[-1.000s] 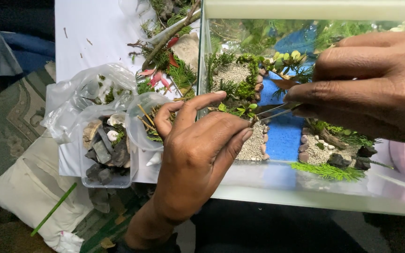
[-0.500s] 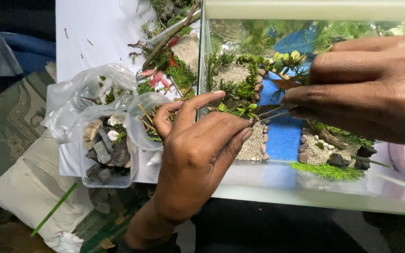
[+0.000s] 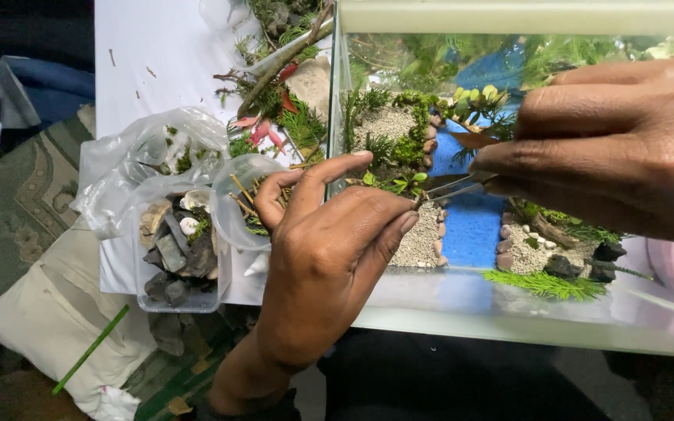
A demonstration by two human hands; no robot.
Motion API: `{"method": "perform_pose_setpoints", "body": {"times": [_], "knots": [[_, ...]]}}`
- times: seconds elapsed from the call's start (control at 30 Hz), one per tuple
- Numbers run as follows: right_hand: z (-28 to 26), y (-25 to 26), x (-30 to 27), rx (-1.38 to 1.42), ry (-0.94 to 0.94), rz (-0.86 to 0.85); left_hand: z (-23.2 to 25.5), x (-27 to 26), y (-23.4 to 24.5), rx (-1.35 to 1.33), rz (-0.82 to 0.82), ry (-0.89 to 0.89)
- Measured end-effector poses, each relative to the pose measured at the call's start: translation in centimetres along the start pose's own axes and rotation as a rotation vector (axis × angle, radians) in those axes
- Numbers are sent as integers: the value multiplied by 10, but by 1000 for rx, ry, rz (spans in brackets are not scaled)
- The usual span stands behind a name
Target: A person is decorating a miniature landscape inside a glass terrarium by placing twigs and using a spoon to move sand.
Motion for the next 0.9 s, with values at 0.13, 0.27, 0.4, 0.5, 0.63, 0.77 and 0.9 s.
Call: {"method": "perform_pose_setpoints", "body": {"times": [0.13,0.27,0.4,0.5,0.63,0.77,0.9], "knots": [[-2,0,1,3,28,5,-1,-1,-1,6,-3,7],[-7,1,1,42,58,34,0,1,0,13,-10,0],[-1,-4,-3,49,-124,46,0,0,-2,21,-36,6],[2,-25,-25,-64,-137,-62,-1,0,-1,-1,-37,58],[-18,-79,-69,-232,24,-463,-7,-4,0,-22,-13,122],[-36,-99,-42,-95,1,-449,-8,-2,0,-27,-50,160],[-50,-131,-48,39,40,-557,-5,3,1,-17,-50,149]]}}
Point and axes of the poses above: each hand's wrist, its own x-axis towards the middle knuckle, its own y-axis out of the back of the hand, z = x × y, the point moved 7 cm from there along x, towards the middle knuckle, and after that the axes turned 15 degrees about z, right-handed, at the moved point
